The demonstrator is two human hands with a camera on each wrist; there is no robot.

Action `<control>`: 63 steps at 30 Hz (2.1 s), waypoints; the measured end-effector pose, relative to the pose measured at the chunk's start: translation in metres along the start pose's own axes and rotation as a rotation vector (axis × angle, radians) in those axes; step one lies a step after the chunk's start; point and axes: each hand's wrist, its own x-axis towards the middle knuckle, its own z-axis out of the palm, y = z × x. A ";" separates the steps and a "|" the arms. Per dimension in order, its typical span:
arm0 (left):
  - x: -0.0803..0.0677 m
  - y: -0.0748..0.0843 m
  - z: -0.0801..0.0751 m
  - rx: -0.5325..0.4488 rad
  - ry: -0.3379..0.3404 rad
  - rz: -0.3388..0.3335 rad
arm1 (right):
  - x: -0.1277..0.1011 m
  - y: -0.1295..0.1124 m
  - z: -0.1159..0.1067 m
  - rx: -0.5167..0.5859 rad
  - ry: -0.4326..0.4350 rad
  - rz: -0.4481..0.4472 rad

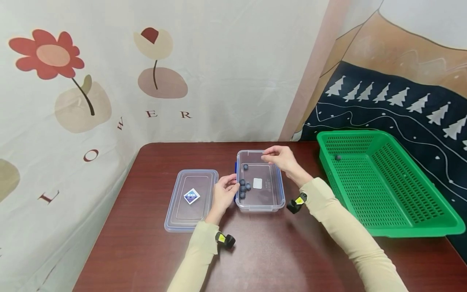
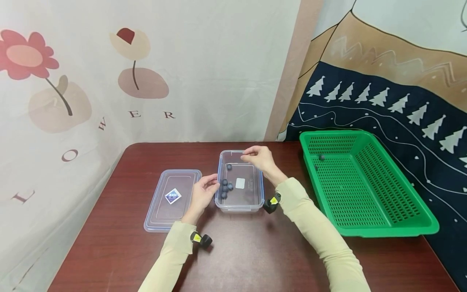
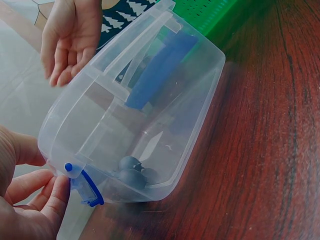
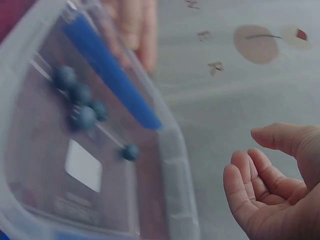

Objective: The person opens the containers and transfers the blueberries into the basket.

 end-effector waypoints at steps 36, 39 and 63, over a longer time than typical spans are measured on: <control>0.000 0.002 0.000 -0.013 -0.009 -0.004 | -0.013 0.052 0.080 -0.209 -0.040 0.115; 0.000 0.002 0.000 -0.007 -0.010 -0.002 | -0.012 0.054 0.081 -0.257 -0.045 0.117; 0.000 0.002 0.000 -0.011 -0.001 0.006 | -0.010 0.042 0.064 -0.245 -0.025 0.064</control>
